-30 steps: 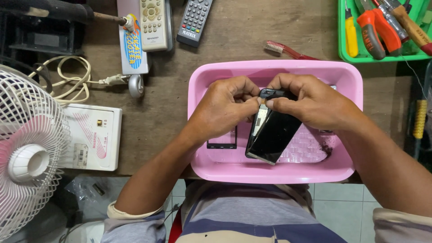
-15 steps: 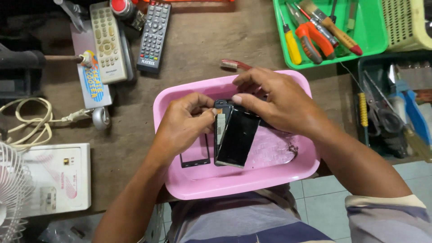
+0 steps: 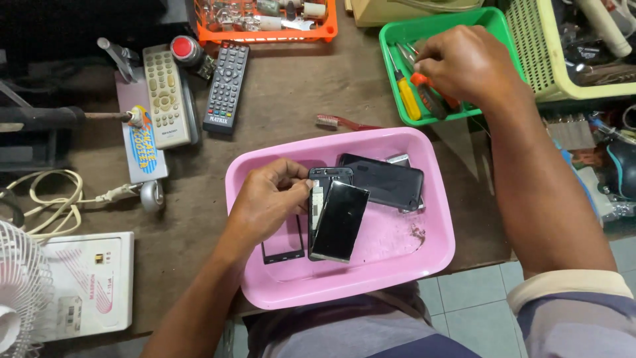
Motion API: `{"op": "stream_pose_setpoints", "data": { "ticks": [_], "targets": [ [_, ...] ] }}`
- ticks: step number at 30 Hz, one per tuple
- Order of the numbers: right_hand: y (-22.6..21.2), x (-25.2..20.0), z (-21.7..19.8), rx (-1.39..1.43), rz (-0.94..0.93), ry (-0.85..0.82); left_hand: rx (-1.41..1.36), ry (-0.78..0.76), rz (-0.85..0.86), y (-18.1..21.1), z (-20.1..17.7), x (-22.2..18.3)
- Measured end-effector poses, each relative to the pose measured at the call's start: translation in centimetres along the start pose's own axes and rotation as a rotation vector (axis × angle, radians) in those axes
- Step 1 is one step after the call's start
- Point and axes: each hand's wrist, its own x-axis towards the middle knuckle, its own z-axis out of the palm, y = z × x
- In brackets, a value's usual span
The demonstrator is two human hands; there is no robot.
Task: Disassembling a mobile phone to remove internal components like the battery and screen frame.
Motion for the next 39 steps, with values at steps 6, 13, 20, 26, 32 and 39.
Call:
{"op": "stream_pose_setpoints", "data": {
  "ticks": [6,13,20,26,32,39],
  "targets": [
    [2.8,4.3,2.8,-0.060,0.038,0.119,-0.016,0.001,-0.005,-0.5,-0.2,0.3],
    [4.4,4.3,3.0,-0.213,0.150,-0.037,-0.031,-0.013,-0.051,0.7,-0.5,-0.5],
    [3.2,2.8,2.0,-0.202,0.199,-0.129,-0.052,-0.007,-0.032,0.3,-0.4,-0.3],
    [3.7,2.4,2.2,-0.178,0.239,-0.111,-0.063,-0.005,-0.028,0.1,-0.3,0.0],
    [4.4,-1.1,1.4,-0.192,0.161,0.109,-0.071,-0.057,0.037,-0.8,-0.8,0.3],
    [-4.8,-11.5,-0.3,-0.097,-0.195,0.125,-0.108,-0.057,0.096,-2.3,-0.7,1.2]
  ]
}}
